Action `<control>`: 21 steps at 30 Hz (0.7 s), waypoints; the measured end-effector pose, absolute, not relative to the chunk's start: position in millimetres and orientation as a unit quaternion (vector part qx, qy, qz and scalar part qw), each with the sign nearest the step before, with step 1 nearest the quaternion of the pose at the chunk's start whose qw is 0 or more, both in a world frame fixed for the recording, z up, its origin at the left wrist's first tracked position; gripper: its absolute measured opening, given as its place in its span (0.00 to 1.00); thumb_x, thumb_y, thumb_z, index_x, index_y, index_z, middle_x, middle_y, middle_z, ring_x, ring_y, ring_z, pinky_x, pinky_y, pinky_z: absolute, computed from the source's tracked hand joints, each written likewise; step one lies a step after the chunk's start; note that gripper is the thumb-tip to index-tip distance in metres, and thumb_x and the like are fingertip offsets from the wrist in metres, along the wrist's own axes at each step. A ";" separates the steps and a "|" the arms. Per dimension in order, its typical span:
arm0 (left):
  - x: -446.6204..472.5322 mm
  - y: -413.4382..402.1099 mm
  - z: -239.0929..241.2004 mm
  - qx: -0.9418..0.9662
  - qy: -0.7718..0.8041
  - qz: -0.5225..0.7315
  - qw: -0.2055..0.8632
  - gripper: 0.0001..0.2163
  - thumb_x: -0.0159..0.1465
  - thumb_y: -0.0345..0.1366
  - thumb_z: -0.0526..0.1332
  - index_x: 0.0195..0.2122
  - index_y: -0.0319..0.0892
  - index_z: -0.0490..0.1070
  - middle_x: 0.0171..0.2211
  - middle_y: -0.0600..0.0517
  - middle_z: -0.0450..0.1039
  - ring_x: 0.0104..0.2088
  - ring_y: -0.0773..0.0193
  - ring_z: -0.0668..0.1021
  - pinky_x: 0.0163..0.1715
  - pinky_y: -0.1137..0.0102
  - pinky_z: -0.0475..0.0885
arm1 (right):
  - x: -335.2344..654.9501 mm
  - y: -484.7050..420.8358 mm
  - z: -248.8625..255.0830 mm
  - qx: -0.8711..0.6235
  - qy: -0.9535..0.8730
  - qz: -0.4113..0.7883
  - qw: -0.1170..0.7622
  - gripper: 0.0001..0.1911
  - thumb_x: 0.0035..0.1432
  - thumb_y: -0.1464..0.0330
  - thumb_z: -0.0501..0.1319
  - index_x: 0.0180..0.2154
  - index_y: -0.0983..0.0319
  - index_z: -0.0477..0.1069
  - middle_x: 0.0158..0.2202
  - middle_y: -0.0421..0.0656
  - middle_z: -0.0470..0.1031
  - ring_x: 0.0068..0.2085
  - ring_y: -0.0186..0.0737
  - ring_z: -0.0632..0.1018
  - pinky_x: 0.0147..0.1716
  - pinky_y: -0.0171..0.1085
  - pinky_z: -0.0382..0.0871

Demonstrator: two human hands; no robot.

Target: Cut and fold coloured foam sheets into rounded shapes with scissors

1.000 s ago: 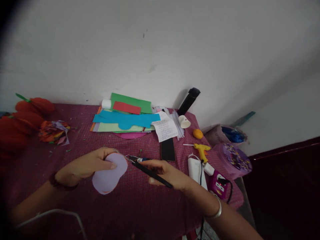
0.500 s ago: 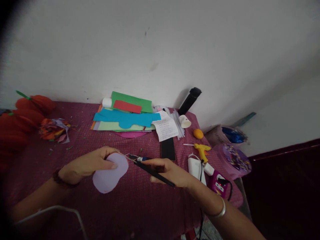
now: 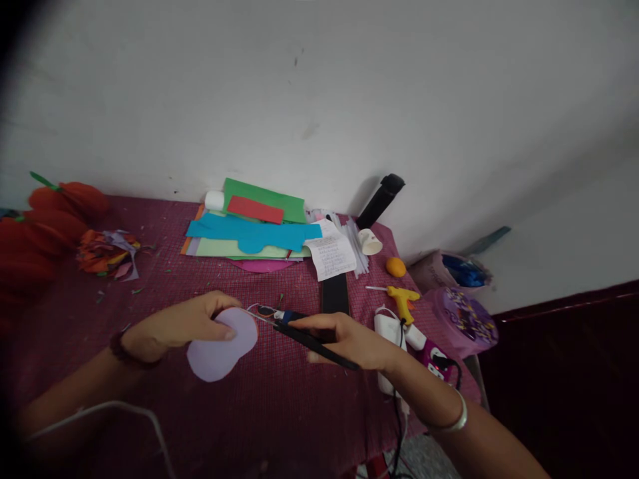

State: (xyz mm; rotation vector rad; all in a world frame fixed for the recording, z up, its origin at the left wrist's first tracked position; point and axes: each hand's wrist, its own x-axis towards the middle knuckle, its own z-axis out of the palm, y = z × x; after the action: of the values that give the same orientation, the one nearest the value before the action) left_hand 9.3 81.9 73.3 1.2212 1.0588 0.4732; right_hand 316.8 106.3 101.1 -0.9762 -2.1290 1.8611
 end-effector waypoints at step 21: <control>-18.7 87.7 87.6 0.643 0.421 0.195 0.609 0.06 0.54 0.35 0.64 0.32 0.41 0.77 0.28 0.53 0.79 0.26 0.64 0.78 0.23 0.76 0.67 | 308.8 82.8 75.0 -0.410 -0.825 0.378 0.091 0.27 0.56 0.73 0.59 0.59 0.58 0.67 0.51 0.47 0.76 0.48 0.44 0.77 0.50 0.43 0.69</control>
State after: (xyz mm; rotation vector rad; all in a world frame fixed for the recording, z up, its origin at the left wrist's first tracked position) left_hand -18.7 87.7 87.6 1.4847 0.9719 0.4509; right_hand 308.8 82.8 75.0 -1.2184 -2.4514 1.1233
